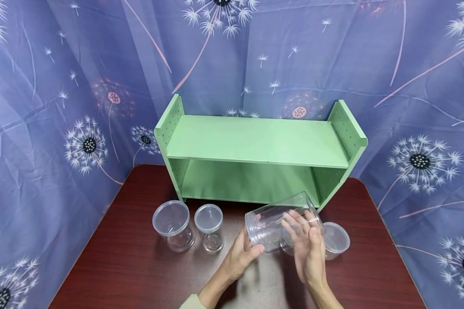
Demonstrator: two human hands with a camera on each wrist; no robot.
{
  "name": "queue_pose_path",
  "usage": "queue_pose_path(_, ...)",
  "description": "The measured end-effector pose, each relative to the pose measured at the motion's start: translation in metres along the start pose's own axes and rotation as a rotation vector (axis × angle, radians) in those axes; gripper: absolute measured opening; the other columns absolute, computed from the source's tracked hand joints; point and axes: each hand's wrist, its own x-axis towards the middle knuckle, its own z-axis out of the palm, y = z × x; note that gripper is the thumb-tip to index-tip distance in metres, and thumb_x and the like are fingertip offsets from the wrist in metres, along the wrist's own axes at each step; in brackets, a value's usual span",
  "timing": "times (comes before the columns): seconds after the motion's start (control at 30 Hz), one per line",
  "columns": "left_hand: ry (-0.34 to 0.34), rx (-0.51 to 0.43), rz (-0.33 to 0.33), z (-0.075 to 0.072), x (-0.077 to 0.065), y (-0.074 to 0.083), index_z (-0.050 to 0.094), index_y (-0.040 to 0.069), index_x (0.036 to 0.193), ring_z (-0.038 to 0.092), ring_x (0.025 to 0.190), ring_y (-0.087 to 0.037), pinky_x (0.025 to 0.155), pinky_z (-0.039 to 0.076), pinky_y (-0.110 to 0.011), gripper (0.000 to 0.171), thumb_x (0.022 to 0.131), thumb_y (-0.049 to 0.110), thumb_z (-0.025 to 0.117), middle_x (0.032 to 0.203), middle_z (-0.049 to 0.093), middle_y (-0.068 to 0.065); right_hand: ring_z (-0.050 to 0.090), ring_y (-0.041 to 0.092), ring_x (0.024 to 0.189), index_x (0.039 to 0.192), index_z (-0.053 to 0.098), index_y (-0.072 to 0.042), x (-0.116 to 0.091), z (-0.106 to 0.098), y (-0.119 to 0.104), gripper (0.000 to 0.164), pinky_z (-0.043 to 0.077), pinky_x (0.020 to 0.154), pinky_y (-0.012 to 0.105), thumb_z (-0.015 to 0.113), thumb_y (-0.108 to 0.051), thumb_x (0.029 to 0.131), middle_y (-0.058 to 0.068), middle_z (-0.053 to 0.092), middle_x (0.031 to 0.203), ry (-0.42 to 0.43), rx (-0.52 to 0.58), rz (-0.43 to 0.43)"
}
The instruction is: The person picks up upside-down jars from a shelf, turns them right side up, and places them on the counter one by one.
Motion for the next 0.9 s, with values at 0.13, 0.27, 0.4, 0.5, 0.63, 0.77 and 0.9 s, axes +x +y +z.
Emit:
queue_pose_path(0.13,0.016,-0.029,0.029,0.001,0.001,0.000,0.021,-0.005,0.159,0.045,0.139,-0.045,0.114,0.040,-0.049,0.082,0.090,0.014,0.059,0.152,0.039,-0.036,0.053,0.042,0.134,0.151,0.035,0.007,-0.003,-0.005,0.005,0.043,0.040,0.116,0.050,0.033,-0.012,0.113,0.030,0.053,0.142,0.021,0.023,0.026)
queue_pose_path(0.27,0.044,-0.030,0.050,0.001,0.002,0.001,0.022,-0.007,0.158,0.044,0.139,-0.047,0.116,0.039,-0.048,0.081,0.089,0.013,0.059,0.151,0.040,-0.037,0.055,0.040,0.132,0.151,0.032,0.007,-0.005,-0.006,0.006,0.043,0.043,0.113,0.050,0.029,-0.013,0.113,0.029,0.054,0.143,0.040,-0.012,0.062)
queue_pose_path(0.4,0.070,-0.010,0.060,0.000,0.002,0.004,0.019,-0.006,0.160,0.043,0.137,-0.053,0.116,0.039,-0.045,0.085,0.090,0.015,0.062,0.152,0.038,-0.038,0.058,0.036,0.131,0.152,0.033,0.003,-0.007,-0.002,0.003,0.044,0.048,0.109,0.045,0.030,-0.020,0.114,0.025,0.055,0.145,0.035,-0.092,0.111)
queue_pose_path(0.5,0.093,0.011,0.060,-0.002,0.002,0.009,0.012,-0.004,0.162,0.043,0.137,-0.054,0.116,0.039,-0.044,0.091,0.089,0.016,0.063,0.155,0.035,-0.035,0.059,0.035,0.130,0.152,0.033,0.002,-0.008,0.001,0.000,0.044,0.049,0.108,0.042,0.027,-0.020,0.114,0.023,0.056,0.145,0.019,-0.116,0.145)
queue_pose_path(0.63,0.129,0.032,0.068,-0.004,0.003,0.017,0.005,-0.004,0.163,0.045,0.135,-0.051,0.117,0.039,-0.040,0.099,0.088,0.016,0.065,0.158,0.031,-0.030,0.061,0.034,0.127,0.151,0.033,0.003,-0.009,0.005,-0.002,0.043,0.050,0.107,0.043,0.025,-0.017,0.114,0.023,0.056,0.144,0.012,-0.128,0.171)
queue_pose_path(0.77,0.163,0.072,0.097,-0.007,0.005,0.028,0.005,-0.005,0.163,0.048,0.133,-0.048,0.117,0.039,-0.034,0.101,0.088,0.020,0.069,0.157,0.031,-0.029,0.062,0.029,0.124,0.154,0.036,-0.002,-0.007,0.007,-0.006,0.044,0.049,0.107,0.040,0.030,-0.018,0.113,0.016,0.058,0.143,0.087,-0.204,0.194)
queue_pose_path(0.9,0.194,0.126,0.107,-0.011,0.005,0.040,0.006,-0.004,0.163,0.044,0.138,-0.045,0.119,0.034,-0.030,0.105,0.089,0.026,0.073,0.157,0.030,-0.029,0.059,0.027,0.127,0.152,0.039,0.000,-0.001,0.004,-0.014,0.043,0.046,0.110,0.040,0.028,-0.014,0.113,0.015,0.058,0.143,0.105,-0.245,0.196)
